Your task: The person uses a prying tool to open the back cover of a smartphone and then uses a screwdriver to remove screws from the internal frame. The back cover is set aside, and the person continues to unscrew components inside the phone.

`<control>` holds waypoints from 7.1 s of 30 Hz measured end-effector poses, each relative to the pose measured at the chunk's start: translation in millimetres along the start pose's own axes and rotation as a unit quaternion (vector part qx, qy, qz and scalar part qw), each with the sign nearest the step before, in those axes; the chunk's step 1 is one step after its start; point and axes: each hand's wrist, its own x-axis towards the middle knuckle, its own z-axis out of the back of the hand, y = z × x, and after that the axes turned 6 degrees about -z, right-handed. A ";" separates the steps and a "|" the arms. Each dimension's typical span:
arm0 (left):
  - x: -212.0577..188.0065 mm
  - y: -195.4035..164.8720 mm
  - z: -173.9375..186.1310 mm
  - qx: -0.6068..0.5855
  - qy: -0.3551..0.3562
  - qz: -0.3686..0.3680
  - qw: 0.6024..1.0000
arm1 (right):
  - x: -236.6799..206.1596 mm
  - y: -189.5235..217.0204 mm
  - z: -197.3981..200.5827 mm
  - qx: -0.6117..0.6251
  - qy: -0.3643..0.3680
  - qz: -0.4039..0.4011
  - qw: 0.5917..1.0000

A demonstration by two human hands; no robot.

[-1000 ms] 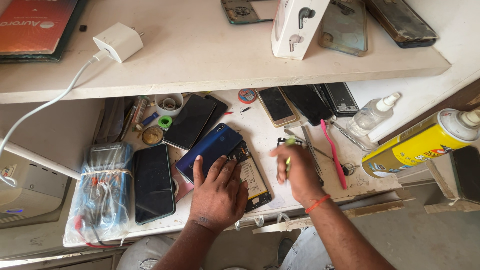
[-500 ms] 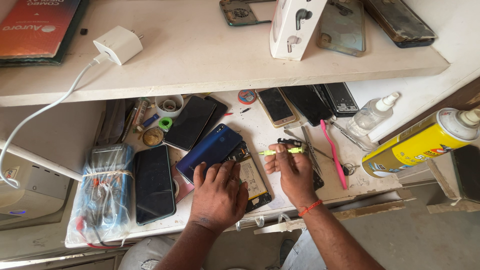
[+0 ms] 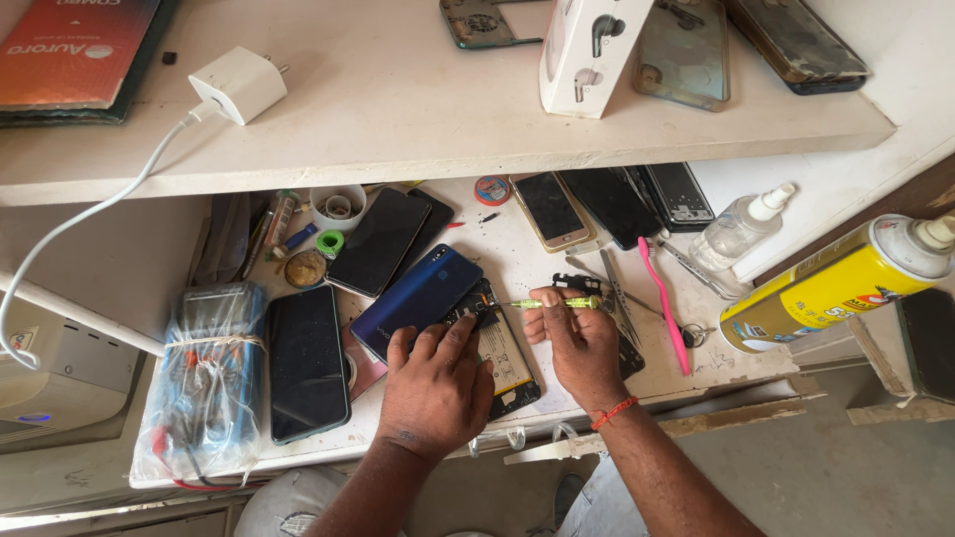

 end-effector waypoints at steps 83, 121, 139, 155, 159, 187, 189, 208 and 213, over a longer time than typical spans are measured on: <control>0.8 0.9 -0.2 -0.026 -0.038 -0.010 0.999 | 23.7 21.0 4.9 0.079 -0.012 -0.179 0.981; 0.4 -0.5 0.6 -0.002 -0.018 -0.017 1.000 | -7.5 24.3 -3.1 0.003 0.001 -0.003 1.000; -0.7 6.5 2.9 0.043 -0.153 0.173 0.972 | -42.4 46.5 -16.3 -0.370 -0.001 0.231 0.900; 28.5 60.2 36.5 -0.028 0.048 0.198 0.979 | -40.4 41.5 -16.5 -0.388 -0.003 0.219 0.895; 30.0 82.9 35.7 -0.061 -0.063 0.313 0.946 | -39.2 40.7 -16.5 -0.396 -0.004 0.219 0.892; -26.5 -35.2 -5.8 -0.059 -0.079 0.148 0.984 | -40.5 45.0 -15.2 -0.398 -0.017 0.278 0.874; -27.7 -33.1 -8.0 -0.062 -0.067 0.128 0.988 | -39.4 44.8 -14.0 -0.404 -0.027 0.291 0.867; -10.4 -10.3 -4.2 -0.007 0.003 0.107 0.994 | -37.2 29.6 -2.1 -0.276 -0.056 0.216 0.935; -11.6 -8.7 -12.7 0.008 0.009 0.086 0.996 | -14.8 27.2 -3.6 -0.101 -0.024 0.217 0.971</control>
